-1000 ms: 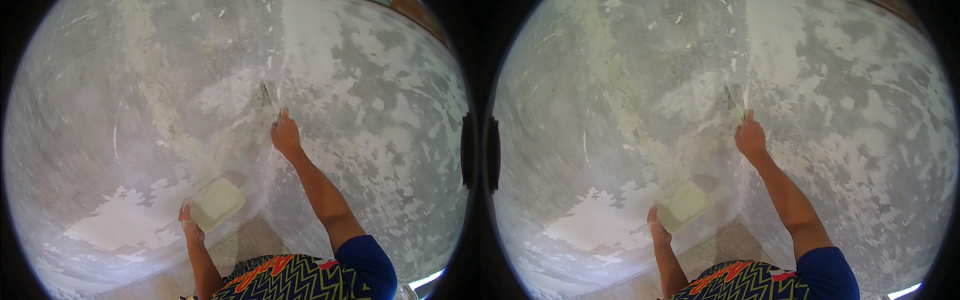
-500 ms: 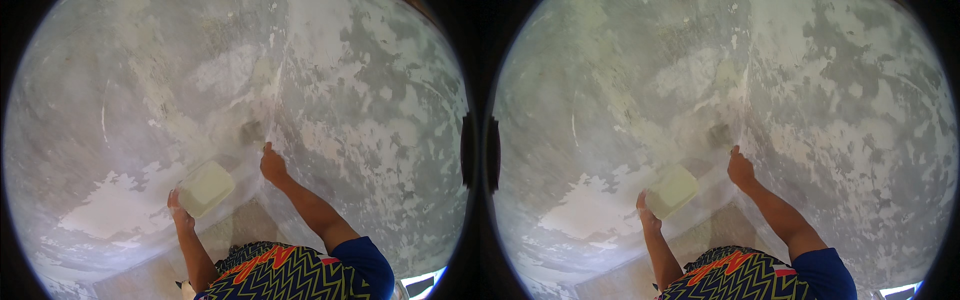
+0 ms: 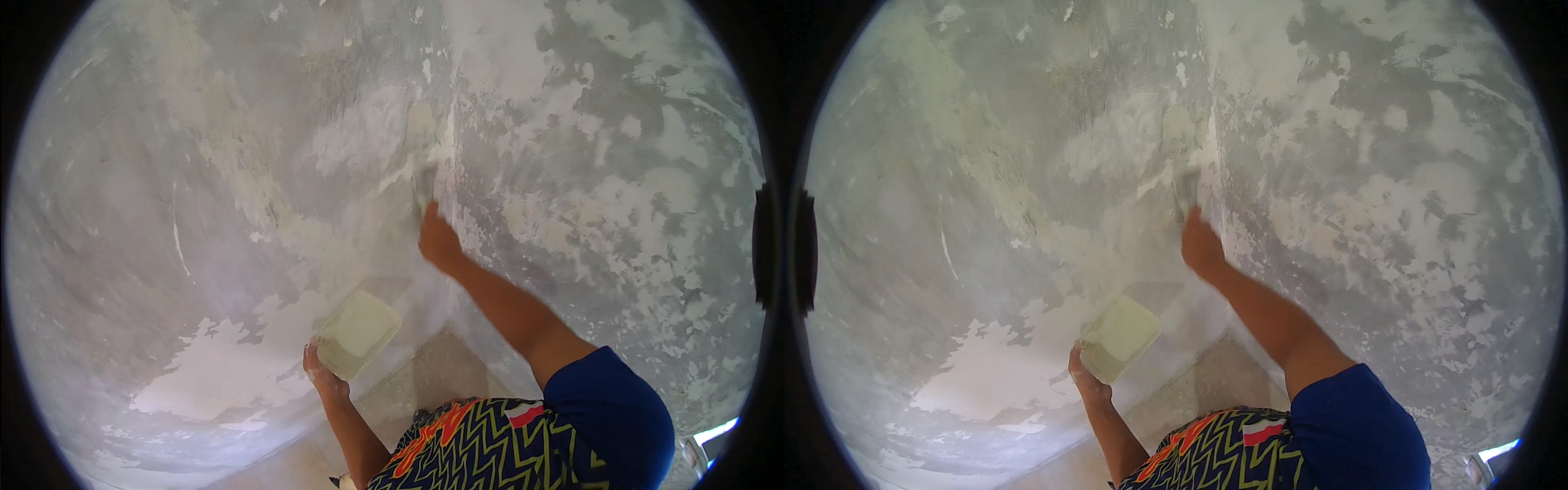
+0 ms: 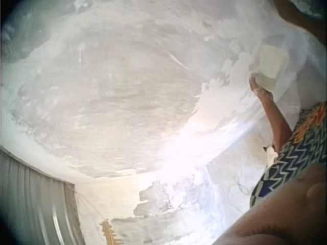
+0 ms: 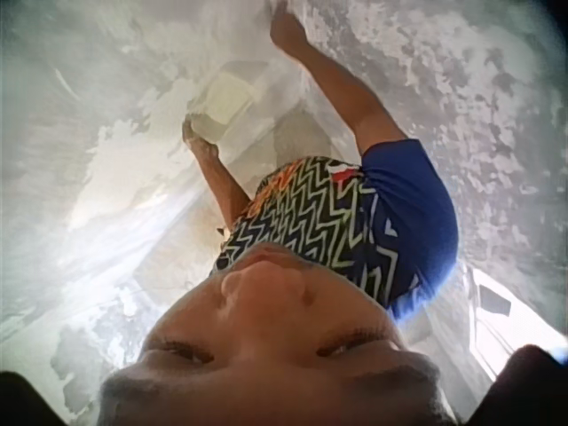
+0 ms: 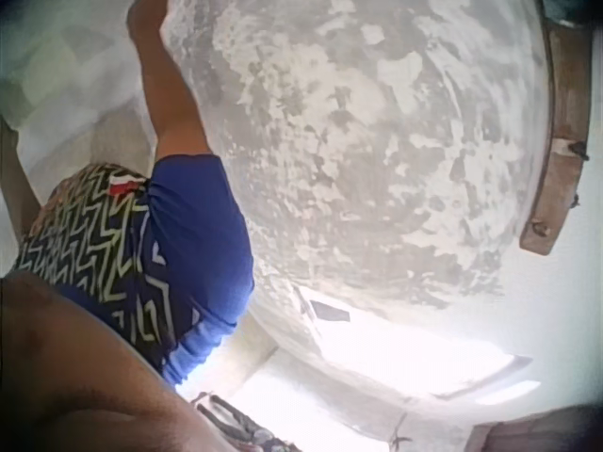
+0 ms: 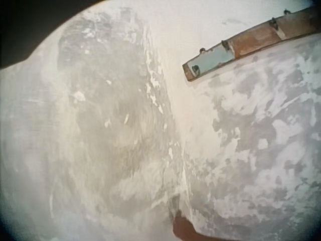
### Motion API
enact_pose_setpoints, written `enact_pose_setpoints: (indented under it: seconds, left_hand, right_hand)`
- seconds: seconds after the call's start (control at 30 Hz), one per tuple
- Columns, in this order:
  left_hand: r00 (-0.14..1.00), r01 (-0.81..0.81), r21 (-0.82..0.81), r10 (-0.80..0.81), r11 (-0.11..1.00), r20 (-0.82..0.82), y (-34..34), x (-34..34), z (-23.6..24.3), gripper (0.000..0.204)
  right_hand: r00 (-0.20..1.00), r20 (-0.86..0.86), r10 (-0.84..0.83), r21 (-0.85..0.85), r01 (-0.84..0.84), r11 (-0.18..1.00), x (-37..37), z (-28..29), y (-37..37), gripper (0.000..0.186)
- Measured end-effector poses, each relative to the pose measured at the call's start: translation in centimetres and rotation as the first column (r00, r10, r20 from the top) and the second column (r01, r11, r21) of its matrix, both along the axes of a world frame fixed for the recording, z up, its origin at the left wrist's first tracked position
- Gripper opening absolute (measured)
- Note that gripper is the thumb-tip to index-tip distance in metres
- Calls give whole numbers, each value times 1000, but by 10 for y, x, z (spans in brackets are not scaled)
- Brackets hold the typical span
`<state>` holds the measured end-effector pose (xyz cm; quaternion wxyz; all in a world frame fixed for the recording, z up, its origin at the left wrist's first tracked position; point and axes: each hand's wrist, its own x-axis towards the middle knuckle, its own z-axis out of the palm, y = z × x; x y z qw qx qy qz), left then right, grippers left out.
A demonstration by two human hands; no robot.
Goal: The person applies spackle to a concrete wall using a putty knife, repeatedly scooping the material from a small white container and smoothing it over the surface in several areas.
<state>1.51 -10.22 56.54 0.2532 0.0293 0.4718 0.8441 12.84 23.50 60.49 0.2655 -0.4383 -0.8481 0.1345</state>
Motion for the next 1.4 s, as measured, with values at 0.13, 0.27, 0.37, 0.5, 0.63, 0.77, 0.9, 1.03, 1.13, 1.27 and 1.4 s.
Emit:
enact_pose_setpoints:
  seconds: [0.13,0.27,0.37,0.5,0.63,0.77,0.9,1.03,1.13,1.27,1.4]
  left_hand:
    - [998,44,-46,-46,998,-42,5,-2,-4,41]
    - [997,55,-8,-55,998,-60,8,-2,-4,41]
    - [996,57,26,-55,998,-76,9,-2,-4,40]
    - [995,54,5,-53,999,-90,2,-1,-7,39]
    - [1000,-3,-23,4,1000,19,-7,8,-9,41]
    - [998,-32,-5,32,999,-56,-18,-3,-9,42]
    - [997,-12,-37,9,999,-70,-4,-6,-1,36]
    - [994,37,20,-34,999,-108,12,8,16,28]
    - [998,18,33,-16,999,-59,14,13,20,21]
    - [997,27,13,-26,1000,-75,8,14,10,20]
    - [999,33,-22,-34,999,-22,6,20,-2,21]
  right_hand:
    - [977,182,113,-190,-78,979,49,-93,-34,75]
    - [962,243,124,-251,-61,966,77,-73,-43,74]
    - [1000,-5,15,-73,-15,997,72,-5,-33,71]
    - [952,-299,58,148,-14,989,43,129,-4,70]
    - [971,-236,41,68,-26,997,8,145,16,78]
    - [980,-161,121,-9,-124,992,-10,35,-18,77]
    - [995,17,102,-196,-97,976,35,-10,-54,69]
    - [993,111,43,-167,-24,986,77,8,-53,48]
    - [999,18,-29,-2,29,1000,87,67,-44,36]
    - [965,-263,-22,152,64,986,68,145,3,31]
    - [972,-222,-82,93,105,990,38,126,37,30]
